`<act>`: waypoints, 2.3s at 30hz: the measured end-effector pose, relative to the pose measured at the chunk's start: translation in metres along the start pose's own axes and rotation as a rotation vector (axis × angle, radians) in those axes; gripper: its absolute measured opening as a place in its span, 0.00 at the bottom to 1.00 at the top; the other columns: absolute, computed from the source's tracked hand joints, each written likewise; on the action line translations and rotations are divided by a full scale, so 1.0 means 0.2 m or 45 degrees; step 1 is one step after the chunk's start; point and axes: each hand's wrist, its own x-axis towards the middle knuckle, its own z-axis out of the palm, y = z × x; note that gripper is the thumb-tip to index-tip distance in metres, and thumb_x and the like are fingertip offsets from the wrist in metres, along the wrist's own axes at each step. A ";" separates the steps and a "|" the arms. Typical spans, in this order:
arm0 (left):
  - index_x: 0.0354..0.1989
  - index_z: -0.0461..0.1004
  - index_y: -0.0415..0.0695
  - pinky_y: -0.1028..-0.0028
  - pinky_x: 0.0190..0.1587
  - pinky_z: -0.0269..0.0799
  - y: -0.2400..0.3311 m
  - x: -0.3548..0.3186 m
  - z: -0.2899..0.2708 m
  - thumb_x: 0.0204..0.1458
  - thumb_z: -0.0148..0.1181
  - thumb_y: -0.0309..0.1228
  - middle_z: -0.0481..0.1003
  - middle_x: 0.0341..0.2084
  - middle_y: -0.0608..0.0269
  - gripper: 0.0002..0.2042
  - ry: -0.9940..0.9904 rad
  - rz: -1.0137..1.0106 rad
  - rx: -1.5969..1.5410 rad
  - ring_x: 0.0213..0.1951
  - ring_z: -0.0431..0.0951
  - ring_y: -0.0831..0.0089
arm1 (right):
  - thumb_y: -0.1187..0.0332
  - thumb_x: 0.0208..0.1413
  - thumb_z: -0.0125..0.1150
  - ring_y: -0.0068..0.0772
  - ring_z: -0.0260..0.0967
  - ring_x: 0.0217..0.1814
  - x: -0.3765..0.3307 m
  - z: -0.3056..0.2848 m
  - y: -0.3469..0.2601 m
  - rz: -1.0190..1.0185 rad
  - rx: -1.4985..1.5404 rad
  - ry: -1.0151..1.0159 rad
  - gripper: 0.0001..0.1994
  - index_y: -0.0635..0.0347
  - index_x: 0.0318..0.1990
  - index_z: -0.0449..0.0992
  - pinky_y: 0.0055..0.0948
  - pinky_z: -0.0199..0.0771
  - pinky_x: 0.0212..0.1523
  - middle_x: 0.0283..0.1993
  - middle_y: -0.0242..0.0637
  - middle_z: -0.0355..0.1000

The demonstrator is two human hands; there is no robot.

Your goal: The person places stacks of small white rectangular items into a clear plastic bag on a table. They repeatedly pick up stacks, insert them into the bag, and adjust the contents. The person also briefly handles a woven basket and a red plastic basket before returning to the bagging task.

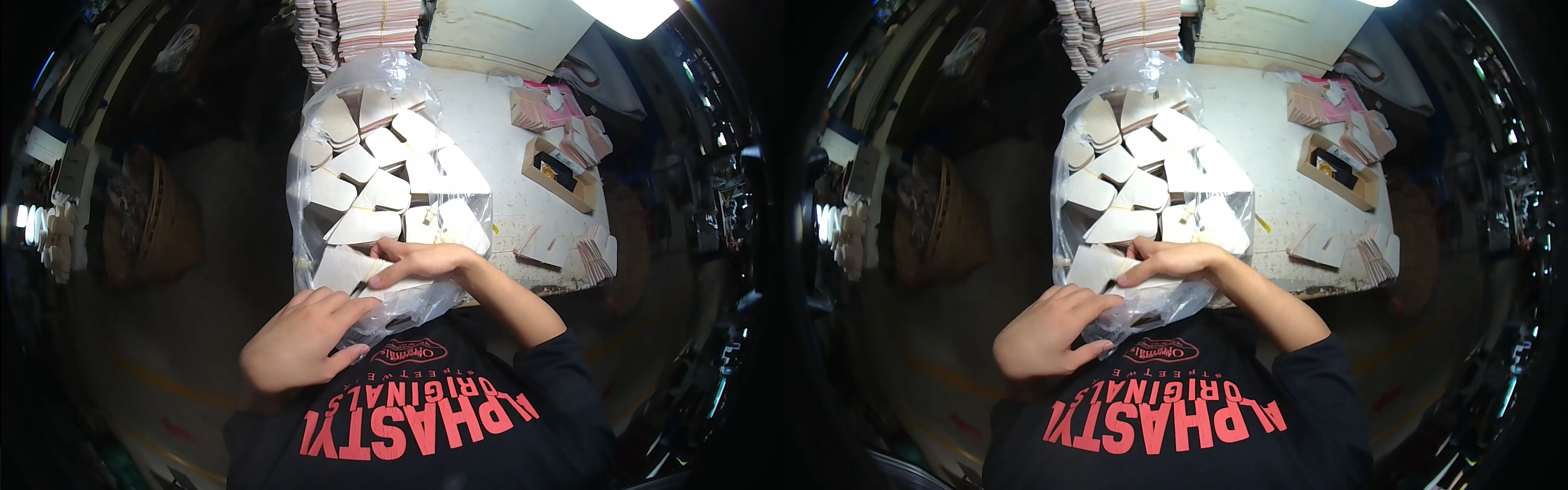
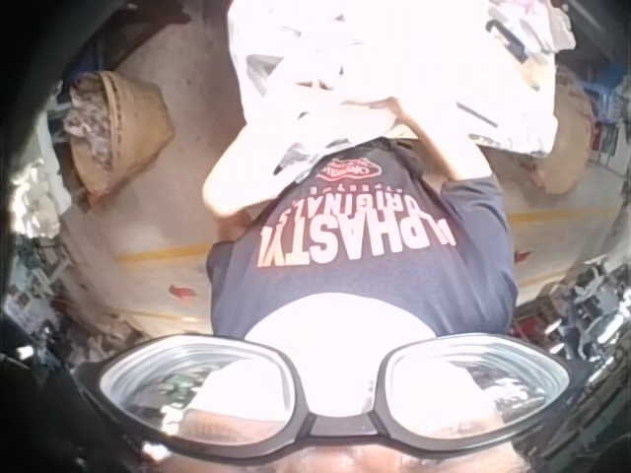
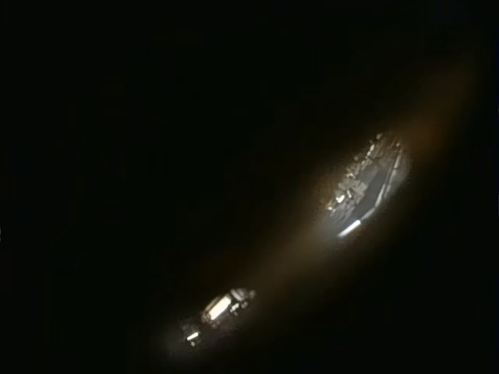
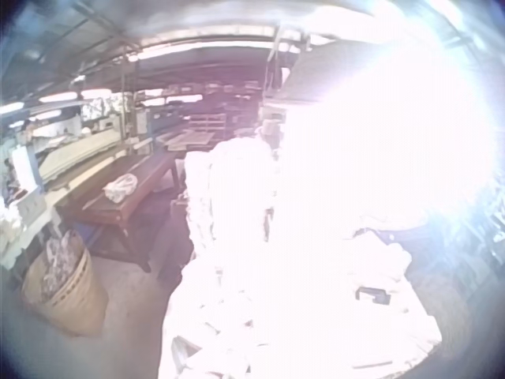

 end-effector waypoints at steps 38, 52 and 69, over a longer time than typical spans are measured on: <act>0.80 0.58 0.50 0.44 0.80 0.39 -0.81 1.08 -0.06 0.74 0.40 0.40 0.51 0.81 0.48 0.27 0.505 -0.426 0.473 0.82 0.45 0.47 | 0.32 0.65 0.54 0.62 0.81 0.53 0.01 0.06 0.22 -0.056 -0.899 0.425 0.40 0.60 0.68 0.72 0.50 0.78 0.57 0.50 0.61 0.82; 0.81 0.52 0.44 0.38 0.79 0.35 -0.73 1.05 0.12 0.75 0.39 0.43 0.47 0.82 0.50 0.30 0.474 -0.222 0.615 0.82 0.43 0.47 | 0.38 0.69 0.55 0.62 0.81 0.51 0.01 0.05 0.21 -0.167 -0.860 0.371 0.35 0.58 0.69 0.72 0.48 0.79 0.56 0.50 0.61 0.81; 0.80 0.57 0.48 0.36 0.78 0.38 -0.49 0.82 0.27 0.73 0.43 0.41 0.50 0.81 0.54 0.28 0.580 -0.166 0.656 0.82 0.45 0.49 | 0.41 0.66 0.60 0.60 0.81 0.54 0.04 0.03 0.26 -0.184 -0.826 0.329 0.36 0.61 0.70 0.70 0.47 0.78 0.57 0.52 0.59 0.81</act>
